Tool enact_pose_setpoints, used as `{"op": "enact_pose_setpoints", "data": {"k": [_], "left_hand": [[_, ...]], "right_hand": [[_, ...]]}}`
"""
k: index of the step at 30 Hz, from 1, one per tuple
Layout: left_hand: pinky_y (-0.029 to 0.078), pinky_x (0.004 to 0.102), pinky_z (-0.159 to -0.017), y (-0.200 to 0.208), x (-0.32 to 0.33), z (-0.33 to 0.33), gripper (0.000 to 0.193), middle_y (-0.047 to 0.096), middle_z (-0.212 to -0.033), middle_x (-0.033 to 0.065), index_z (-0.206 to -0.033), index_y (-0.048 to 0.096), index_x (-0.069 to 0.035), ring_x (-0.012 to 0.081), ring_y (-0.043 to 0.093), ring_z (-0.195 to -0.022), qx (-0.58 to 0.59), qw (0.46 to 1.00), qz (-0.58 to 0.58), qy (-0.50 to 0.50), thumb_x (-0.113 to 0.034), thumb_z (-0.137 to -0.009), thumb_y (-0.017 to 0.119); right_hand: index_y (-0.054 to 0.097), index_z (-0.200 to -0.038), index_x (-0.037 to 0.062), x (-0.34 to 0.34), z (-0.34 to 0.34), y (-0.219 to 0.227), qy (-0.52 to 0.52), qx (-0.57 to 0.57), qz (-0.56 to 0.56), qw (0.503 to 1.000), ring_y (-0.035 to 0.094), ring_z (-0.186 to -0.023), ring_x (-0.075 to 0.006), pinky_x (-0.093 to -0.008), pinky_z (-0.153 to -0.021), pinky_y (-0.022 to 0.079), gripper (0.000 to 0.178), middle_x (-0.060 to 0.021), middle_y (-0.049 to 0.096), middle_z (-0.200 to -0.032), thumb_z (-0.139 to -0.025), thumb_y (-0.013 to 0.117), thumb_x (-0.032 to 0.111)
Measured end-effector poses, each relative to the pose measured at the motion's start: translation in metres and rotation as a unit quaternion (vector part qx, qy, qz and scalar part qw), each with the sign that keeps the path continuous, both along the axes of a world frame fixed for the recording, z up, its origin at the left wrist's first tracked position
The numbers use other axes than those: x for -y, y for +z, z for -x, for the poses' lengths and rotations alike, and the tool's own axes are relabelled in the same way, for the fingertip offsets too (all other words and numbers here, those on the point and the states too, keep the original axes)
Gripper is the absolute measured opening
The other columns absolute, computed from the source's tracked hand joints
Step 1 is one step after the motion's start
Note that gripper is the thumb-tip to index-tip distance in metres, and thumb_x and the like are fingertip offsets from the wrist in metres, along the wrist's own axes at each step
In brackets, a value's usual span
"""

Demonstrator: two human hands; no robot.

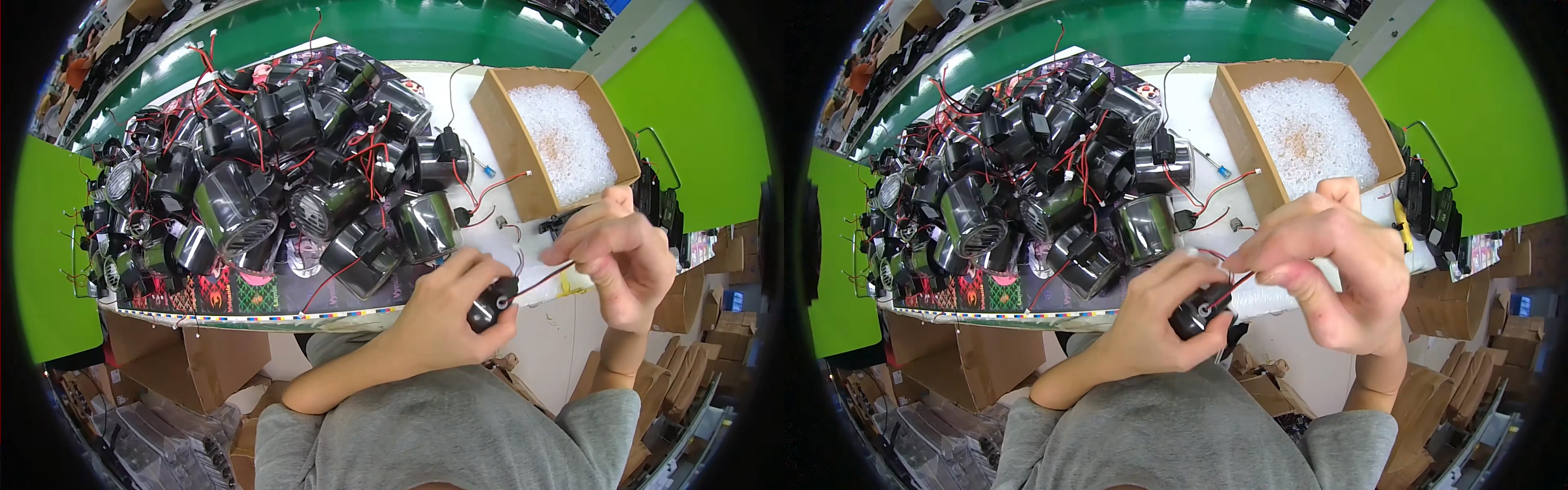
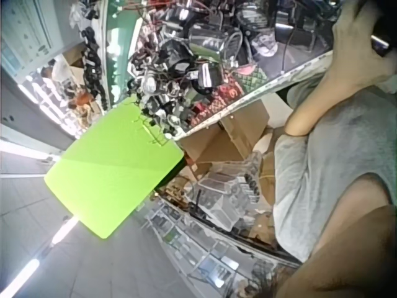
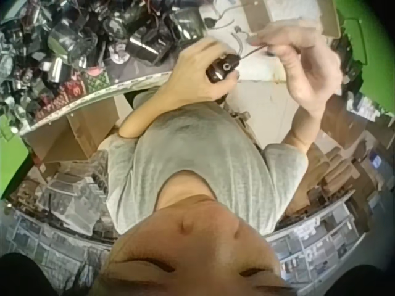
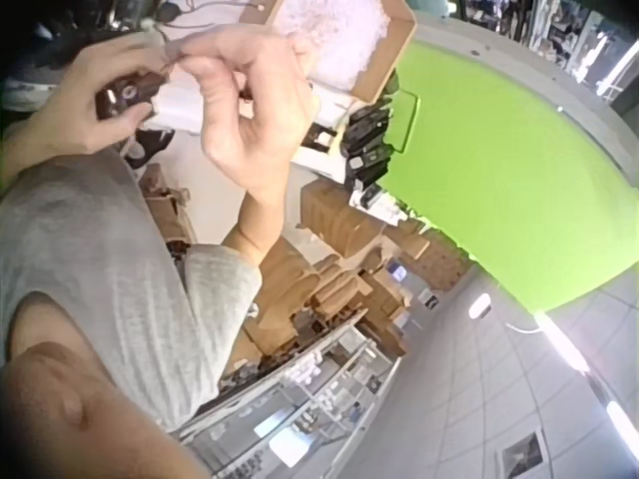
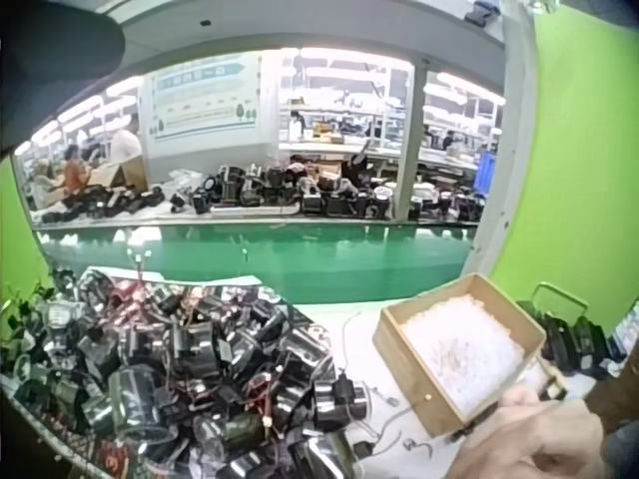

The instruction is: The person assembles electronic components by hand, threading wires through electronic housings and adding small plastic parts.

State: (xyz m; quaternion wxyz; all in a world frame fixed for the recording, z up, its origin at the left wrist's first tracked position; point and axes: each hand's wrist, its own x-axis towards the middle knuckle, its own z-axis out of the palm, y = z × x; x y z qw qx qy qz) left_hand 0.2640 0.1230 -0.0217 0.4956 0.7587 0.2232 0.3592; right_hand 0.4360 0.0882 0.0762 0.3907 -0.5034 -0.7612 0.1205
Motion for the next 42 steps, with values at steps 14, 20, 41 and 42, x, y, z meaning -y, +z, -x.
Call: {"op": "enact_pose_setpoints", "data": {"k": [14, 20, 41, 42], "left_hand": [[0.046, 0.0386, -0.066, -0.015, 0.011, -0.008, 0.037, 0.054, -0.083, 0.0161, -0.102, 0.049, 0.001, 0.0314, 0.055, -0.072, 0.043, 0.996, -0.047, 0.057, -0.003, -0.067, 0.060], [0.046, 0.0369, -0.067, -0.021, 0.014, 0.001, 0.034, 0.055, -0.083, 0.0141, -0.100, 0.054, 0.000, 0.0300, 0.054, -0.072, 0.089, 0.993, -0.065, 0.047, 0.002, -0.066, 0.056], [0.043, 0.0353, -0.069, -0.020, 0.004, -0.004, 0.036, 0.054, -0.084, 0.0127, -0.101, 0.059, -0.001, 0.0274, 0.052, -0.075, 0.066, 0.991, -0.079, 0.081, 0.004, -0.066, 0.055], [0.044, 0.0372, -0.070, -0.018, 0.005, -0.008, 0.034, 0.054, -0.087, 0.0128, -0.102, 0.058, -0.001, 0.0278, 0.052, -0.079, 0.071, 0.993, -0.064, 0.064, 0.003, -0.068, 0.057]], "right_hand": [[0.051, -0.113, -0.0049, 0.000, -0.026, -0.019, 0.011, -0.369, 0.165, 0.915, 0.064, -0.077, -0.0211, -0.0283, -0.067, 0.053, 0.029, -0.0188, 0.065, -0.090, -0.095, 0.042, 0.016], [0.057, -0.092, -0.0038, -0.085, -0.010, -0.047, -0.086, 0.251, 0.020, 0.964, 0.061, -0.078, -0.0313, -0.0446, -0.073, 0.043, 0.021, -0.0178, 0.063, -0.078, -0.072, 0.050, -0.005], [0.057, -0.076, -0.0071, -0.035, -0.002, 0.012, -0.240, 0.331, -0.013, 0.912, 0.056, -0.067, -0.0333, -0.0382, -0.061, 0.046, 0.006, -0.0181, 0.052, -0.073, -0.070, 0.055, -0.006], [0.058, -0.078, -0.0060, -0.014, -0.004, 0.022, -0.252, 0.260, 0.041, 0.931, 0.057, -0.066, -0.0304, -0.0365, -0.061, 0.046, 0.007, -0.0164, 0.054, -0.073, -0.072, 0.055, -0.005]]}}
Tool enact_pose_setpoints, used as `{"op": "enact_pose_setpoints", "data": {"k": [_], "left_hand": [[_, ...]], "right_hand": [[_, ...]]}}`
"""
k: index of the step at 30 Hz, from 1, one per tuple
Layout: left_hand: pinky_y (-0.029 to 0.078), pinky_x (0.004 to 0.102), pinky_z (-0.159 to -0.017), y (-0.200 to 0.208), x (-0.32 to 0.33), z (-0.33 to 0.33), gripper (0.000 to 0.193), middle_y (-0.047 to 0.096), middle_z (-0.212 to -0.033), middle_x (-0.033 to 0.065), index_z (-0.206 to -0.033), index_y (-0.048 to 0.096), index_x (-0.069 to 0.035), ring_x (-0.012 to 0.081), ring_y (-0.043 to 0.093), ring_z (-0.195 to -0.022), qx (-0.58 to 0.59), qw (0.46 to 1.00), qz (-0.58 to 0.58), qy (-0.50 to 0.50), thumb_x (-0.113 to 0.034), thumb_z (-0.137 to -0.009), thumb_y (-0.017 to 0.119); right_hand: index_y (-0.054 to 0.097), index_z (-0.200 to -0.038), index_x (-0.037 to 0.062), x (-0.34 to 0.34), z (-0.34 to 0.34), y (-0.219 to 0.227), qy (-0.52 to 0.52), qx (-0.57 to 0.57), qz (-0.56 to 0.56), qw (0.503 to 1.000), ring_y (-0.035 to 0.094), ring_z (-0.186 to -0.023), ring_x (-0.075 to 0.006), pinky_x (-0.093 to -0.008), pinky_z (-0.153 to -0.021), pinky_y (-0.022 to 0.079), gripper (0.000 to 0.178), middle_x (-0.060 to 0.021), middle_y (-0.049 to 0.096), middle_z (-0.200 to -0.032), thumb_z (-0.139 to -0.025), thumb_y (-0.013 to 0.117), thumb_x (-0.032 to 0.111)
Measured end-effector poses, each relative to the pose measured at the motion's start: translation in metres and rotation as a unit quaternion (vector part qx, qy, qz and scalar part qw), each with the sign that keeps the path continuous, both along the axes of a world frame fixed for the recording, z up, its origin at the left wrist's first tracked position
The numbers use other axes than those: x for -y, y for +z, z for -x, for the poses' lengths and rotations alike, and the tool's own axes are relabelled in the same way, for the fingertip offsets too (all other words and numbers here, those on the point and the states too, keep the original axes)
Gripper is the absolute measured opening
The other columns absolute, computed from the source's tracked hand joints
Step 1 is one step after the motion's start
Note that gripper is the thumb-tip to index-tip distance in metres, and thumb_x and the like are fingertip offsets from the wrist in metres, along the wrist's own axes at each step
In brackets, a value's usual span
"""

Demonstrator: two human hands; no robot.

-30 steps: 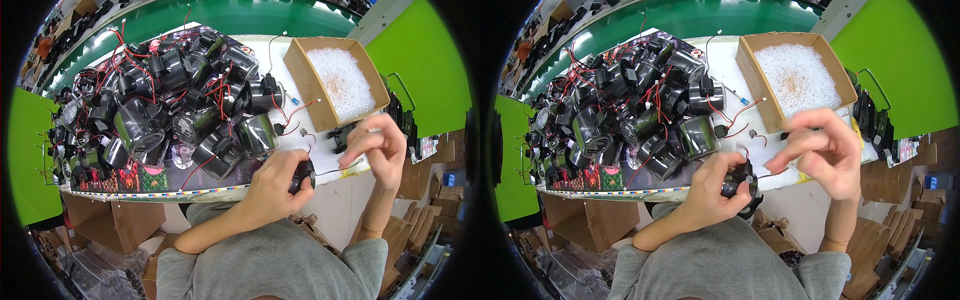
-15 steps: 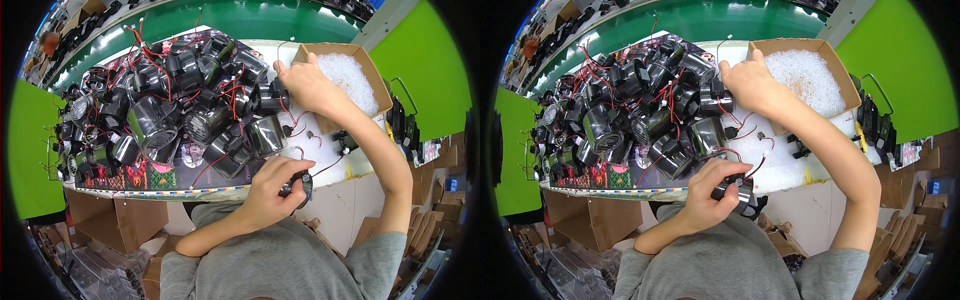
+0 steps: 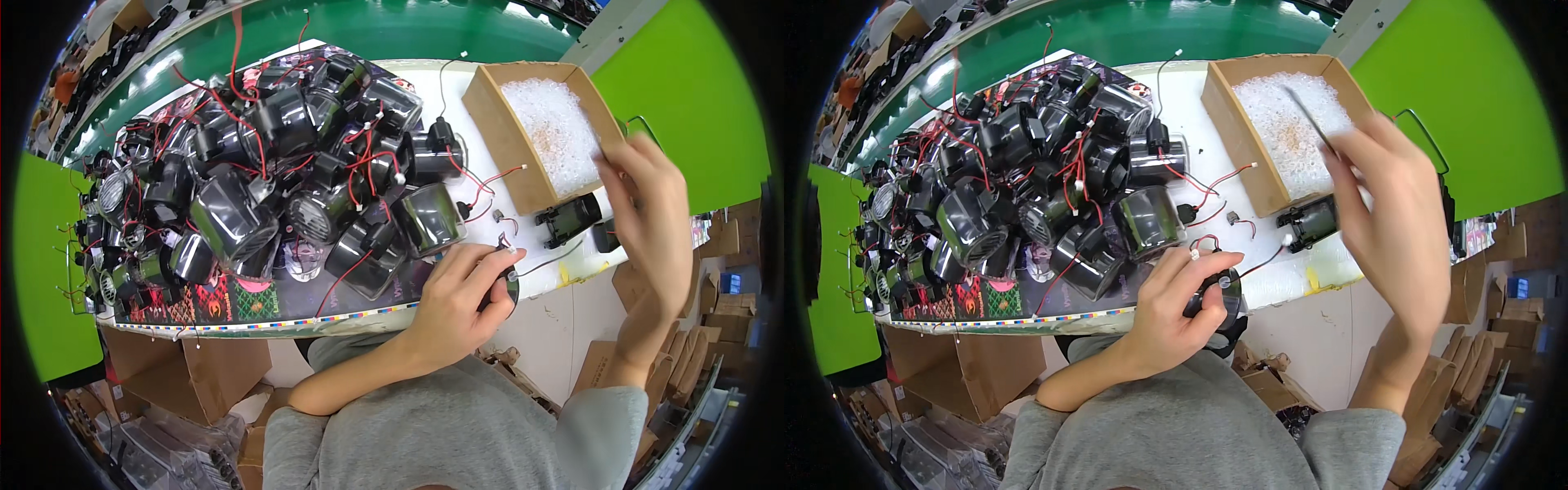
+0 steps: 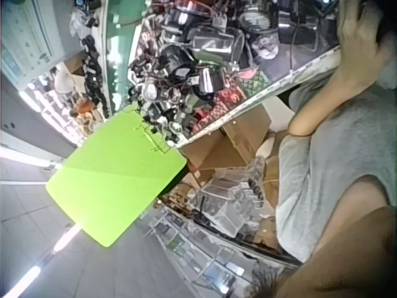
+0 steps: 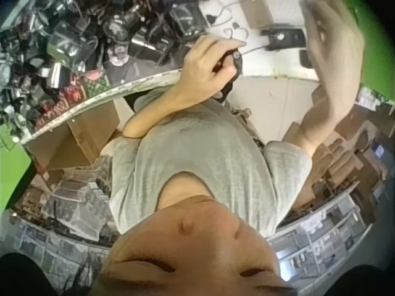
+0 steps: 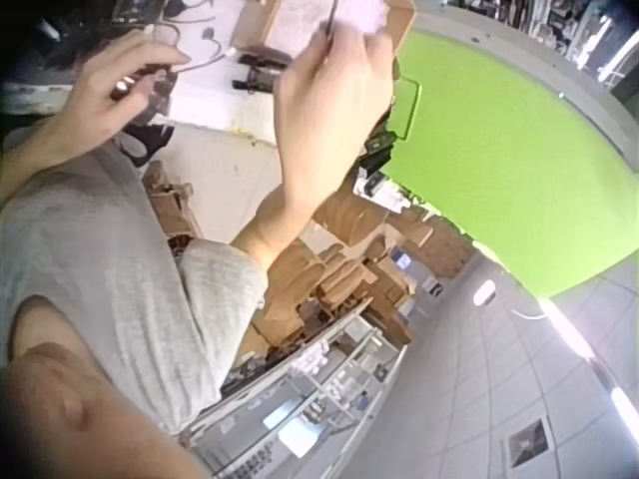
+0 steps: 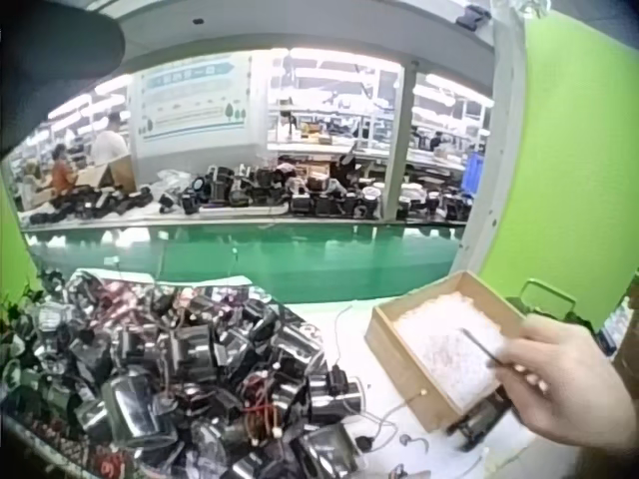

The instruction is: The person assembles electronic components by hand, threading wires through electronic housings and adding small plastic parts.

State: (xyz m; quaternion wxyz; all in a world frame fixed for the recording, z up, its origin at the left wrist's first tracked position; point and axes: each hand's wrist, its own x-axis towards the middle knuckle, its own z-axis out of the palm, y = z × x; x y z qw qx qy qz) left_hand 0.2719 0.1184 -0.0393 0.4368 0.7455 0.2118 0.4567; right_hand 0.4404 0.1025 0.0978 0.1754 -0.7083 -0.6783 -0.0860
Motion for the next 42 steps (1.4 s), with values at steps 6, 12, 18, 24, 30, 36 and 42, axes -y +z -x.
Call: {"op": "enact_pose_setpoints", "data": {"k": [6, 12, 18, 24, 30, 36, 42], "left_hand": [[0.043, 0.0332, -0.067, 0.001, 0.000, -0.014, 0.034, 0.055, -0.083, 0.0122, -0.101, 0.059, -0.001, 0.0256, 0.052, -0.073, -0.007, 0.999, 0.028, -0.020, 0.007, -0.069, 0.052], [0.042, 0.0371, -0.069, -0.002, 0.001, -0.018, 0.032, 0.052, -0.084, 0.0128, -0.101, 0.058, -0.001, 0.0287, 0.050, -0.076, -0.003, 0.999, 0.045, -0.029, 0.003, -0.070, 0.054], [0.042, 0.0364, -0.068, -0.001, -0.001, -0.018, 0.029, 0.052, -0.084, 0.0133, -0.101, 0.058, -0.001, 0.0292, 0.051, -0.075, 0.008, 0.999, 0.028, -0.033, 0.000, -0.072, 0.055], [0.042, 0.0370, -0.069, -0.003, -0.003, -0.019, 0.029, 0.053, -0.084, 0.0134, -0.100, 0.058, -0.001, 0.0294, 0.051, -0.076, -0.004, 0.999, 0.023, -0.029, -0.003, -0.071, 0.058], [0.045, 0.0331, -0.069, 0.002, -0.005, -0.020, 0.027, 0.059, -0.088, 0.0127, -0.099, 0.059, -0.001, 0.0262, 0.055, -0.076, -0.018, 0.999, -0.015, -0.031, 0.001, -0.072, 0.054], [0.044, 0.0367, -0.067, -0.002, -0.005, -0.020, 0.035, 0.055, -0.088, 0.0122, -0.102, 0.059, -0.002, 0.0286, 0.053, -0.078, -0.019, 0.999, -0.031, -0.022, 0.000, -0.067, 0.059], [0.044, 0.0363, -0.067, -0.002, -0.005, -0.020, 0.035, 0.055, -0.088, 0.0116, -0.102, 0.059, -0.002, 0.0280, 0.053, -0.077, -0.020, 0.999, -0.029, -0.017, 0.000, -0.067, 0.060]], "right_hand": [[0.063, -0.099, -0.0021, 0.078, 0.006, -0.045, 0.017, -0.377, 0.089, 0.922, 0.062, -0.064, -0.0175, -0.0262, -0.059, 0.049, 0.029, -0.0114, 0.064, -0.074, -0.075, 0.050, -0.010], [0.064, -0.104, 0.0020, 0.088, 0.018, -0.066, -0.014, -0.354, 0.023, 0.935, 0.053, -0.060, -0.0160, -0.0269, -0.053, 0.043, 0.040, -0.0076, 0.052, -0.071, -0.070, 0.049, -0.014], [0.064, -0.110, 0.0107, 0.083, 0.028, -0.075, -0.009, -0.215, 0.009, 0.977, 0.048, -0.057, -0.0176, -0.0291, -0.051, 0.039, 0.050, -0.0052, 0.046, -0.068, -0.064, 0.057, -0.008], [0.066, -0.103, 0.0068, 0.080, 0.040, -0.065, -0.015, -0.101, 0.026, 0.994, 0.050, -0.056, -0.0193, -0.0289, -0.050, 0.041, 0.041, -0.0055, 0.054, -0.070, -0.065, 0.060, -0.008], [0.063, -0.111, 0.0086, 0.082, 0.048, -0.072, -0.024, -0.142, -0.018, 0.989, 0.056, -0.058, -0.0190, -0.0301, -0.051, 0.047, 0.048, -0.0050, 0.057, -0.079, -0.065, 0.062, -0.005], [0.061, -0.113, 0.0059, 0.083, 0.060, -0.086, -0.047, -0.174, -0.048, 0.982, 0.056, -0.059, -0.0194, -0.0300, -0.052, 0.047, 0.049, -0.0060, 0.056, -0.080, -0.066, 0.062, -0.007], [0.061, -0.115, 0.0062, 0.081, 0.075, -0.099, -0.090, -0.149, -0.100, 0.980, 0.054, -0.059, -0.0181, -0.0292, -0.052, 0.046, 0.051, -0.0058, 0.054, -0.077, -0.066, 0.061, -0.007]]}}
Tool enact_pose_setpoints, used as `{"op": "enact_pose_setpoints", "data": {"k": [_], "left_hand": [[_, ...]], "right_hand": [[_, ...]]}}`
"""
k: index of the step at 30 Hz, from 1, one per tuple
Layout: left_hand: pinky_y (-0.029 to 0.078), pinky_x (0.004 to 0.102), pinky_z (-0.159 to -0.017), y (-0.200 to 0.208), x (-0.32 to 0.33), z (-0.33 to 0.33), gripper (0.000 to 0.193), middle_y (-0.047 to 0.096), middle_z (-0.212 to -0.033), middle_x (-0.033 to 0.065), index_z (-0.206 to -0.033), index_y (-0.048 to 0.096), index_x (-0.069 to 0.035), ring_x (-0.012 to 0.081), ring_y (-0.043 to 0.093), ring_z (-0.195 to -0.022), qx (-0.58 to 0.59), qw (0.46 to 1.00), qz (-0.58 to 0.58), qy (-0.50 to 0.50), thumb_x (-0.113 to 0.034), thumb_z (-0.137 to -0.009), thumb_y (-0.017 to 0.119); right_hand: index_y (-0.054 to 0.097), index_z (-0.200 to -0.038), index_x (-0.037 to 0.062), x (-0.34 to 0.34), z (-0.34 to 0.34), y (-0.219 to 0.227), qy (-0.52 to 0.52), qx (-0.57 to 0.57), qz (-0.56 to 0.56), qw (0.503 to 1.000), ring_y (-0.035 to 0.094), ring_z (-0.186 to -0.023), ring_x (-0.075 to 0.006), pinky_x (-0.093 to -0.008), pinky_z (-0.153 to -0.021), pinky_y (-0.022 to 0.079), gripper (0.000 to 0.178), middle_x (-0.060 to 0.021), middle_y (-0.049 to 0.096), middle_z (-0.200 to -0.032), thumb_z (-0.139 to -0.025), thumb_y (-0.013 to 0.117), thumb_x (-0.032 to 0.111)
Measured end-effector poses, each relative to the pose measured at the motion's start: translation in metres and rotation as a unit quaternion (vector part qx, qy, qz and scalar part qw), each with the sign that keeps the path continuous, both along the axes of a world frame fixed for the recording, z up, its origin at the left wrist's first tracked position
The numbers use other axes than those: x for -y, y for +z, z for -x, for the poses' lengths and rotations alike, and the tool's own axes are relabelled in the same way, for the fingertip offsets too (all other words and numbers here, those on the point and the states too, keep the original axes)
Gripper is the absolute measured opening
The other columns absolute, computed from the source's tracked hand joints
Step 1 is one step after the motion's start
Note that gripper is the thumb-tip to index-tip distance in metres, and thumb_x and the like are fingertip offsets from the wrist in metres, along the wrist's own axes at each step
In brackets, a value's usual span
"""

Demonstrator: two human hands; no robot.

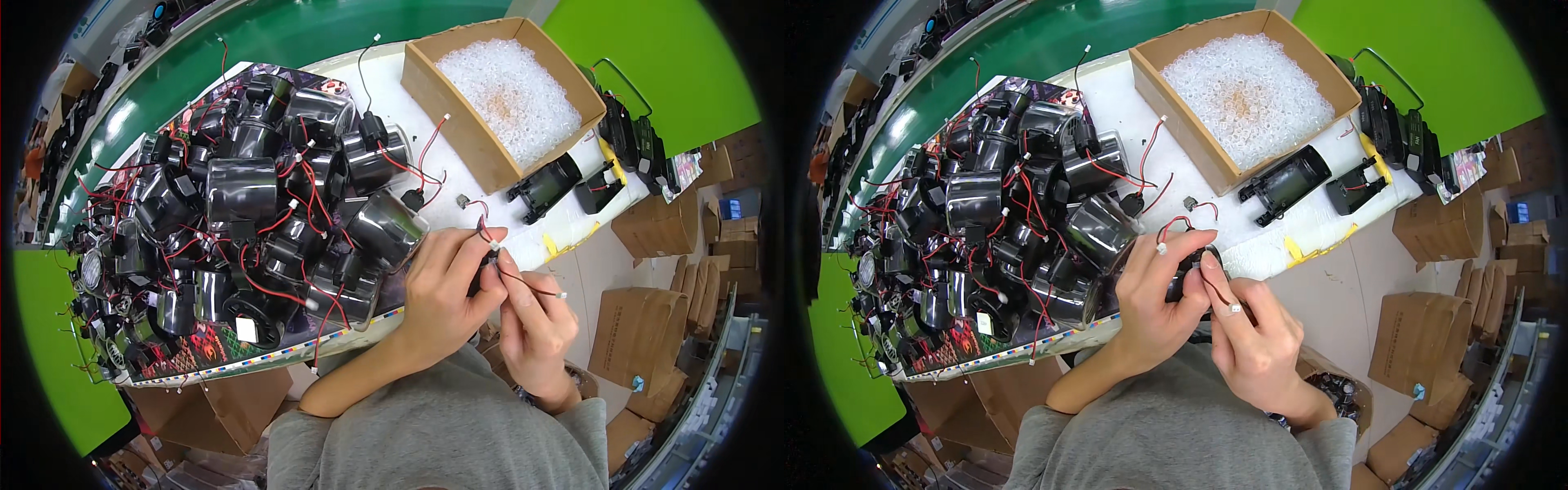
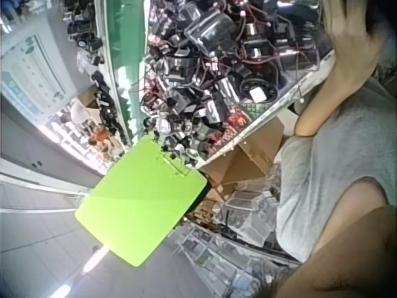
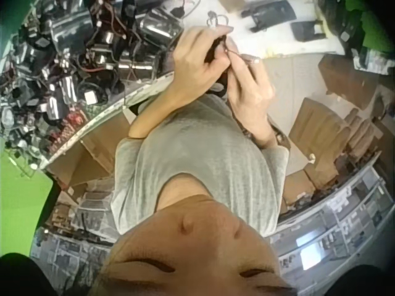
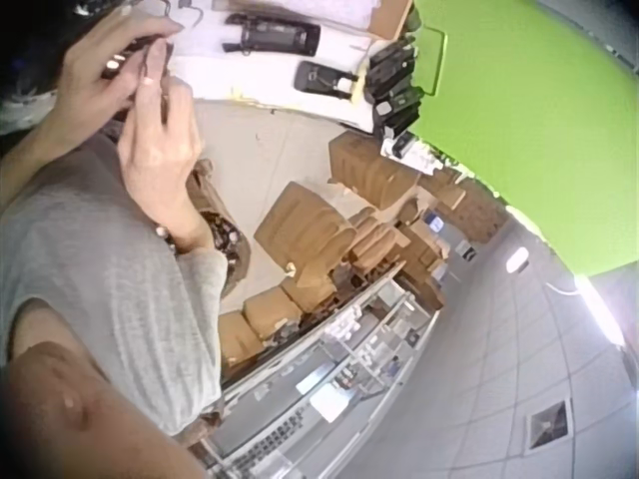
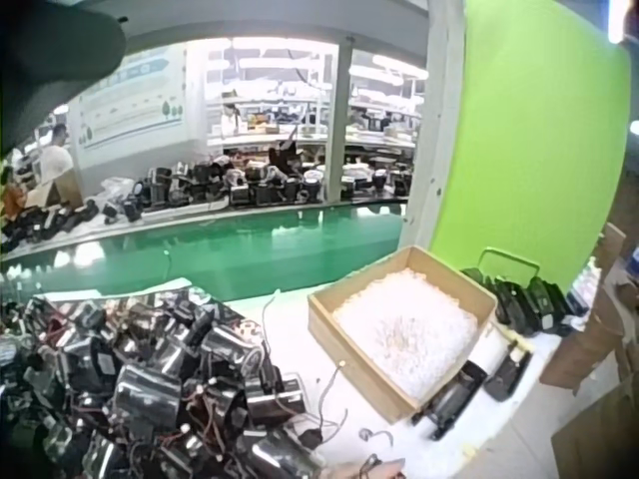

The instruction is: The person assembles electronic components by hand, threading wires through electronic housings and adding small plastic parts.

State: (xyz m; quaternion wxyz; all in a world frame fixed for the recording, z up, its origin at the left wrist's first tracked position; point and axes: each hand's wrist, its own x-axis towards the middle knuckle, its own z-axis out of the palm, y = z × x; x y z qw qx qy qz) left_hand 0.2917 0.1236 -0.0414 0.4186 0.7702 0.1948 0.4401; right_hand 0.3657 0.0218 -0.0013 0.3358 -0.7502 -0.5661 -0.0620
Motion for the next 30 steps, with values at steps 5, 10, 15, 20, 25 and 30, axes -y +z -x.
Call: {"op": "enact_pose_setpoints", "data": {"k": [5, 10, 15, 20, 25, 30], "left_hand": [[0.045, 0.0352, -0.066, -0.004, 0.002, -0.003, 0.033, 0.056, -0.085, 0.0102, -0.100, 0.062, -0.003, 0.0268, 0.053, -0.074, 0.036, 0.999, 0.020, 0.022, 0.000, -0.067, 0.060], [0.045, 0.0342, -0.065, -0.003, 0.004, -0.003, 0.034, 0.057, -0.084, 0.0096, -0.101, 0.063, -0.004, 0.0261, 0.053, -0.074, 0.028, 0.999, 0.010, 0.026, 0.000, -0.068, 0.060], [0.045, 0.0348, -0.065, -0.001, 0.005, -0.003, 0.036, 0.056, -0.084, 0.0095, -0.103, 0.063, -0.005, 0.0260, 0.053, -0.074, 0.006, 0.999, -0.021, 0.032, 0.000, -0.067, 0.060], [0.045, 0.0324, -0.060, 0.003, 0.004, -0.005, 0.036, 0.057, -0.079, 0.0105, -0.101, 0.065, -0.004, 0.0245, 0.053, -0.068, 0.005, 0.996, -0.069, 0.049, 0.004, -0.067, 0.055], [0.045, 0.0343, -0.063, 0.000, 0.005, -0.006, 0.039, 0.056, -0.081, 0.0102, -0.104, 0.064, -0.004, 0.0256, 0.053, -0.071, 0.002, 0.996, -0.071, 0.045, 0.003, -0.066, 0.057], [0.045, 0.0361, -0.067, -0.003, 0.000, -0.002, 0.037, 0.056, -0.086, 0.0117, -0.108, 0.061, -0.002, 0.0282, 0.052, -0.075, 0.005, 1.000, -0.025, 0.015, -0.002, -0.071, 0.057]], "right_hand": [[0.063, -0.112, 0.0069, -0.003, 0.010, -0.015, -0.058, 0.005, -0.022, 0.998, 0.053, -0.055, -0.0161, -0.0284, -0.050, 0.045, 0.050, -0.0051, 0.053, -0.074, -0.064, 0.062, -0.007], [0.067, -0.105, 0.0064, -0.009, 0.006, -0.023, -0.083, 0.005, -0.102, 0.991, 0.055, -0.053, -0.0150, -0.0273, -0.047, 0.044, 0.044, -0.0053, 0.056, -0.070, -0.064, 0.061, -0.008], [0.067, -0.102, 0.0056, -0.009, 0.002, -0.021, -0.079, 0.000, -0.119, 0.990, 0.056, -0.052, -0.0157, -0.0270, -0.046, 0.044, 0.040, -0.0062, 0.056, -0.069, -0.065, 0.061, -0.008], [0.068, -0.100, 0.0050, -0.010, -0.001, -0.018, -0.072, -0.002, -0.132, 0.989, 0.056, -0.052, -0.0164, -0.0267, -0.046, 0.045, 0.039, -0.0066, 0.056, -0.069, -0.064, 0.061, -0.009], [0.068, -0.098, 0.0045, -0.011, -0.001, -0.017, -0.088, -0.006, -0.124, 0.988, 0.055, -0.051, -0.0164, -0.0280, -0.045, 0.044, 0.039, -0.0061, 0.056, -0.068, -0.062, 0.061, -0.009], [0.066, -0.101, 0.0033, -0.012, -0.004, -0.008, -0.065, -0.073, -0.093, 0.991, 0.053, -0.051, -0.0162, -0.0275, -0.046, 0.043, 0.034, -0.0069, 0.054, -0.066, -0.069, 0.060, -0.008]]}}
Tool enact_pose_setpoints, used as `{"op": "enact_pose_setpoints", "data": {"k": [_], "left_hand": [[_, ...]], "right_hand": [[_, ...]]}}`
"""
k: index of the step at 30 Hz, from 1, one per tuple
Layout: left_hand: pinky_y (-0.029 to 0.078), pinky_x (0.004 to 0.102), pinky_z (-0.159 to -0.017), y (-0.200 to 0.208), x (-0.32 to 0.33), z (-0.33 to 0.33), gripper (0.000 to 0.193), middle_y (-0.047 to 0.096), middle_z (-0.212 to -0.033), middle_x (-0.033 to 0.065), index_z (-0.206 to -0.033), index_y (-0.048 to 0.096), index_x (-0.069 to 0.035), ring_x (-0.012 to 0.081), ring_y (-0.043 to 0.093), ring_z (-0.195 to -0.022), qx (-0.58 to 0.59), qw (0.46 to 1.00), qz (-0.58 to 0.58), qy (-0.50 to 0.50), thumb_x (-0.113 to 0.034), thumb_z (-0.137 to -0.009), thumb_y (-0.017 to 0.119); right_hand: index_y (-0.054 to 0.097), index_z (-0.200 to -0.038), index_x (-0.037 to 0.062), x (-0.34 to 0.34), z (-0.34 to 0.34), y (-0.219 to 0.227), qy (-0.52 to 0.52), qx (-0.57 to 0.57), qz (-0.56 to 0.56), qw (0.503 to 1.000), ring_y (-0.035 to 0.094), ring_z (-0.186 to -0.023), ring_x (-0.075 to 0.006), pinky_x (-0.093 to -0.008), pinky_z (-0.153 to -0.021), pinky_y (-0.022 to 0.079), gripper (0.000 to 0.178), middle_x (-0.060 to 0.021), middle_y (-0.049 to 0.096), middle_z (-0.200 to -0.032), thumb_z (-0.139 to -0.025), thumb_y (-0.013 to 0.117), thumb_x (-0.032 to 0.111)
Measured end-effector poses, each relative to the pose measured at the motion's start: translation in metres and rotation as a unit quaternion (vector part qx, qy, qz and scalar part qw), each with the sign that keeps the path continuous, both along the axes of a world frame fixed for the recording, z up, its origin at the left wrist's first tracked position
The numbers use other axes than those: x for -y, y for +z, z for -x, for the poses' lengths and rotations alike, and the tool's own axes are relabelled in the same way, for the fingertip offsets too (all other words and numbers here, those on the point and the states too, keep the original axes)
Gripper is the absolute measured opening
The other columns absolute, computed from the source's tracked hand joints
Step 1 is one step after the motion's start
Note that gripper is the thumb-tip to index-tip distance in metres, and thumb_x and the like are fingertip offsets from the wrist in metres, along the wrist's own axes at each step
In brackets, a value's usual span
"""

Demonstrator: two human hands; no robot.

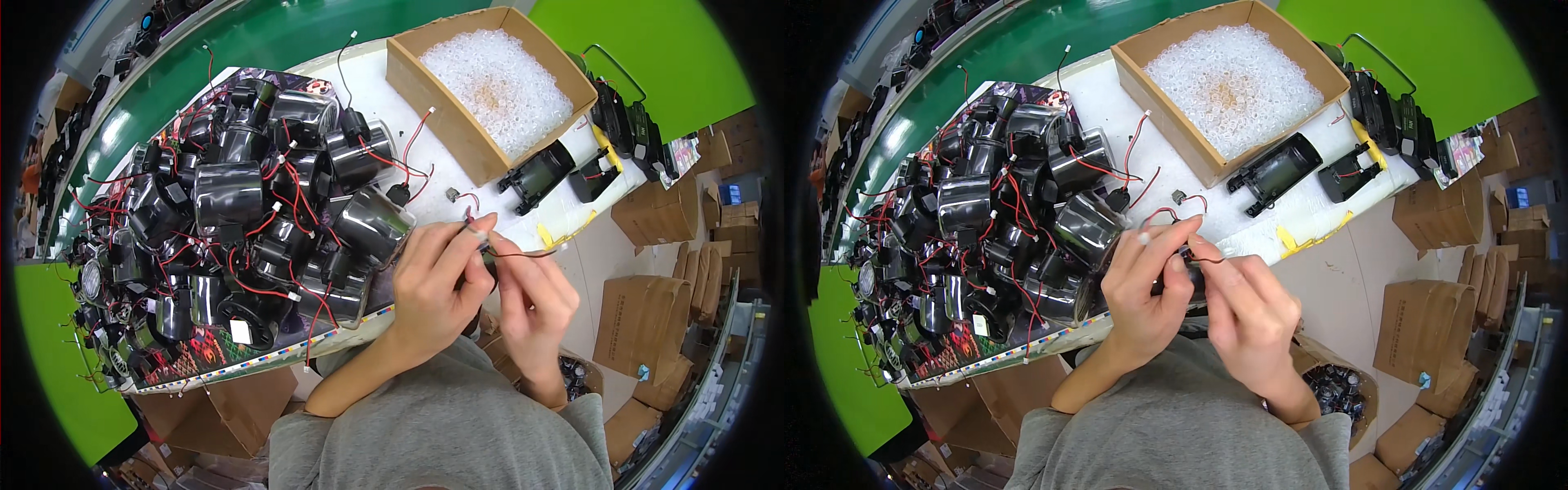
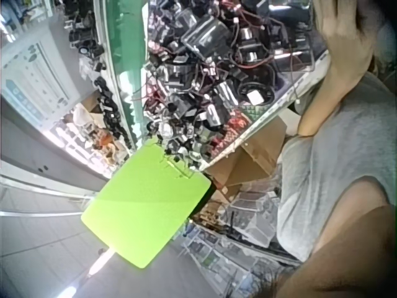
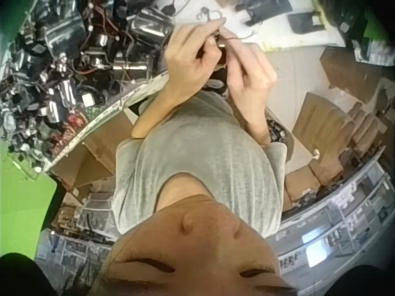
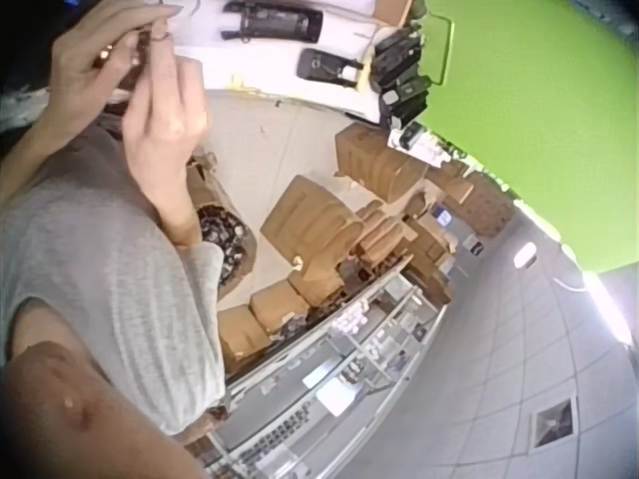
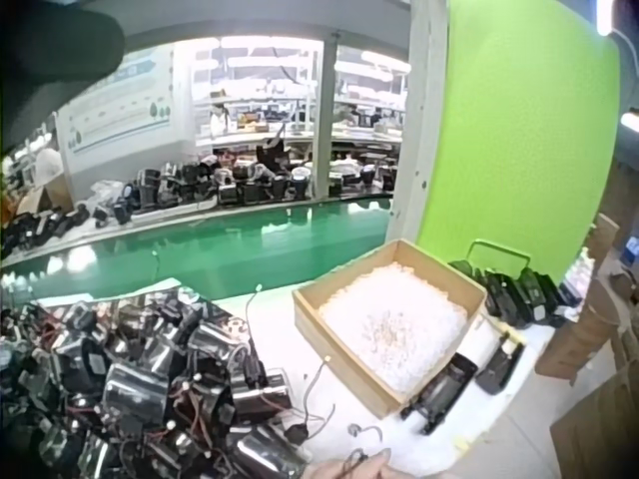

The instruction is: The person assembles electronic components by hand, threading wires through electronic housings and adding small plastic parts.

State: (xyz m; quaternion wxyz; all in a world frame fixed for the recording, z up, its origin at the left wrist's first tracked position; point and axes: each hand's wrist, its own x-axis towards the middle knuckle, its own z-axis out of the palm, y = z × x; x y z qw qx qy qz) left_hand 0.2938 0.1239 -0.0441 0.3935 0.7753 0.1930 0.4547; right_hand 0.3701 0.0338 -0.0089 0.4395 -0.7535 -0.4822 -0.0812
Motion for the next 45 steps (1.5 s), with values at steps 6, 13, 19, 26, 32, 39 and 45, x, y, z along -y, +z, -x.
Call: {"op": "enact_pose_setpoints", "data": {"k": [6, 13, 19, 26, 32, 39, 45], "left_hand": [[0.042, 0.0368, -0.075, 0.009, -0.003, 0.005, 0.035, 0.054, -0.093, 0.0139, -0.109, 0.057, 0.000, 0.0294, 0.050, -0.083, -0.028, 0.997, 0.042, -0.062, -0.005, -0.074, 0.055], [0.044, 0.0358, -0.070, 0.010, -0.003, 0.005, 0.034, 0.054, -0.088, 0.0122, -0.100, 0.057, -0.001, 0.0287, 0.054, -0.078, -0.016, 0.999, 0.029, -0.031, -0.004, -0.067, 0.067], [0.046, 0.0332, -0.068, 0.014, 0.001, 0.001, 0.042, 0.058, -0.085, 0.0131, -0.110, 0.057, 0.001, 0.0270, 0.057, -0.075, 0.001, 1.000, 0.017, 0.004, 0.001, -0.069, 0.065], [0.049, 0.0251, -0.064, 0.034, -0.002, 0.001, 0.023, 0.063, -0.087, 0.0126, -0.104, 0.057, 0.002, 0.0156, 0.063, -0.075, 0.084, 0.985, 0.148, -0.037, 0.006, -0.081, 0.055], [0.048, 0.0224, -0.067, 0.032, -0.007, 0.000, 0.058, 0.060, -0.101, 0.0207, -0.132, 0.002, -0.003, 0.0147, 0.062, -0.074, 0.162, 0.936, 0.280, -0.140, 0.007, -0.090, 0.041], [0.045, 0.0198, -0.056, 0.041, -0.014, -0.006, 0.016, 0.064, -0.082, 0.0070, -0.101, 0.060, 0.003, 0.0041, 0.055, -0.066, 0.140, 0.926, 0.321, -0.143, -0.001, -0.088, 0.052], [0.041, 0.0183, -0.050, 0.045, -0.017, -0.011, 0.011, 0.061, -0.078, 0.0052, -0.093, 0.064, 0.001, 0.0032, 0.052, -0.056, 0.104, 0.956, 0.264, -0.077, 0.000, -0.083, 0.059]], "right_hand": [[0.066, -0.102, 0.0015, 0.018, -0.038, 0.042, 0.025, -0.136, 0.082, 0.987, 0.048, -0.054, -0.0108, -0.0239, -0.050, 0.037, 0.026, -0.0055, 0.053, -0.061, -0.078, 0.057, -0.003], [0.064, -0.087, -0.0009, -0.046, -0.120, 0.054, 0.070, -0.025, 0.123, 0.990, 0.054, -0.063, -0.0097, -0.0228, -0.055, 0.041, 0.011, -0.0048, 0.060, -0.073, -0.079, 0.062, 0.007], [0.066, -0.079, 0.0006, -0.117, -0.155, 0.038, 0.172, 0.123, 0.287, 0.934, 0.062, -0.074, -0.0303, -0.0379, -0.067, 0.048, 0.013, -0.0152, 0.064, -0.078, -0.072, 0.063, 0.011], [0.063, -0.072, -0.0013, -0.154, -0.173, 0.023, 0.185, 0.048, 0.411, 0.891, 0.059, -0.064, -0.0199, -0.0309, -0.062, 0.046, 0.014, -0.0125, 0.063, -0.069, -0.063, 0.066, 0.009], [0.063, -0.069, -0.0011, -0.153, -0.183, 0.019, 0.214, -0.068, 0.377, 0.898, 0.054, -0.063, -0.0110, -0.0267, -0.061, 0.044, 0.011, -0.0049, 0.060, -0.065, -0.066, 0.065, 0.010], [0.064, -0.071, -0.0013, -0.135, -0.194, 0.027, 0.194, -0.183, 0.259, 0.928, 0.057, -0.061, -0.0115, -0.0251, -0.060, 0.045, 0.014, -0.0069, 0.062, -0.065, -0.064, 0.066, 0.010], [0.063, -0.072, -0.0025, -0.138, -0.188, 0.014, 0.182, -0.072, 0.284, 0.939, 0.056, -0.064, -0.0126, -0.0271, -0.062, 0.045, 0.014, -0.0062, 0.062, -0.067, -0.065, 0.068, 0.009]]}}
